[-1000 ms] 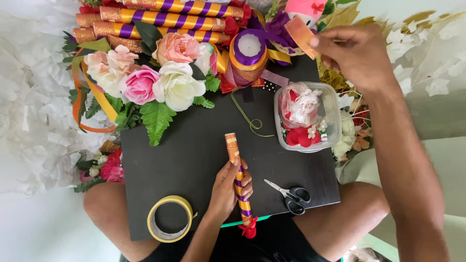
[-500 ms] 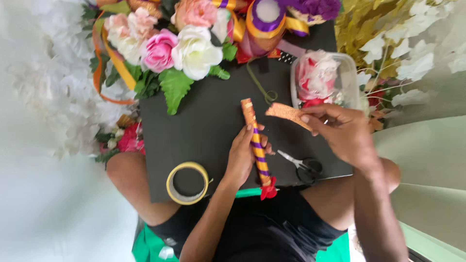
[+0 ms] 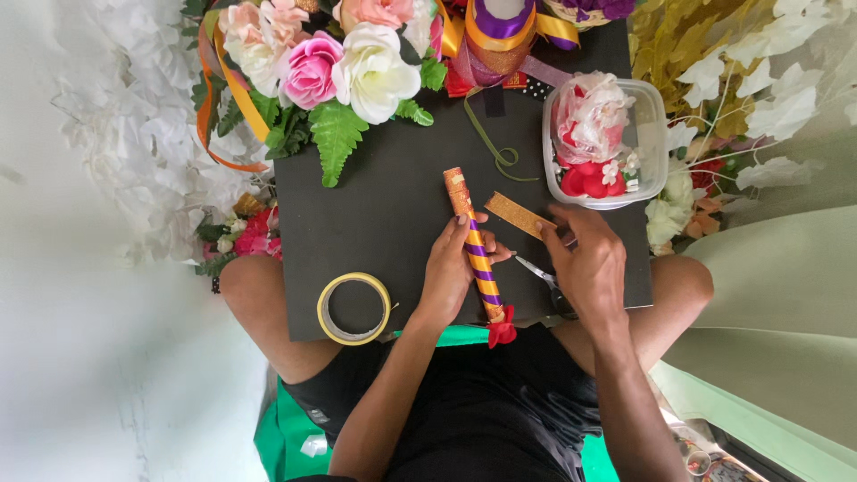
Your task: The person wraps decorative ribbon and glittery tape around a cardboard tube, securing pieces with tape and cutting excess ribbon with scissors.
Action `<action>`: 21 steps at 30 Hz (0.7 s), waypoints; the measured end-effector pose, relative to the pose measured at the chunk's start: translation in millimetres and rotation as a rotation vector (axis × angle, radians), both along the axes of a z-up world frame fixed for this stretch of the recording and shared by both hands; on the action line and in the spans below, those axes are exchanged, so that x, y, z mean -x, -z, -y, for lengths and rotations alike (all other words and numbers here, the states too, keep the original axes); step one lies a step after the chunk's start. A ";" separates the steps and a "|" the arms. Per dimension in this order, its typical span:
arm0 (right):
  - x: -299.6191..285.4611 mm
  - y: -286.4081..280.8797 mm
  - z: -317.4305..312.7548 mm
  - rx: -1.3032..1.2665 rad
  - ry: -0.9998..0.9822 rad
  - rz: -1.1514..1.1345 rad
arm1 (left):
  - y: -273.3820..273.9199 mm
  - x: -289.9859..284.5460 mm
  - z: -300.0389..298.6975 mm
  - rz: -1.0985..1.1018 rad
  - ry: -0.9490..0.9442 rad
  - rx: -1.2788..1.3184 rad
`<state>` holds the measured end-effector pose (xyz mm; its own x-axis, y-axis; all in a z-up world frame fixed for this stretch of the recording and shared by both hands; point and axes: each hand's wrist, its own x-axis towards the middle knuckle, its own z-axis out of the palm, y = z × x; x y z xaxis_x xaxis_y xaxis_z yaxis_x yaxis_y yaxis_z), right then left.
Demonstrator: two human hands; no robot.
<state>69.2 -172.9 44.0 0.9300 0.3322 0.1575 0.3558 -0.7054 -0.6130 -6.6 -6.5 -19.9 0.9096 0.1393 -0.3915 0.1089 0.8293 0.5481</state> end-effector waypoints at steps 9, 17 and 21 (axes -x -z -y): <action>47.7 -9.7 -20.0 -0.149 -0.019 -0.273 | -16.1 4.7 9.6 0.000 -0.093 -0.163; 52.2 -0.6 -25.3 -0.227 -0.125 -0.273 | -49.8 12.3 -0.5 0.027 -0.002 -0.408; 50.2 9.9 -28.6 -0.200 -0.152 -0.272 | -65.3 26.2 -8.7 -0.106 0.074 -0.637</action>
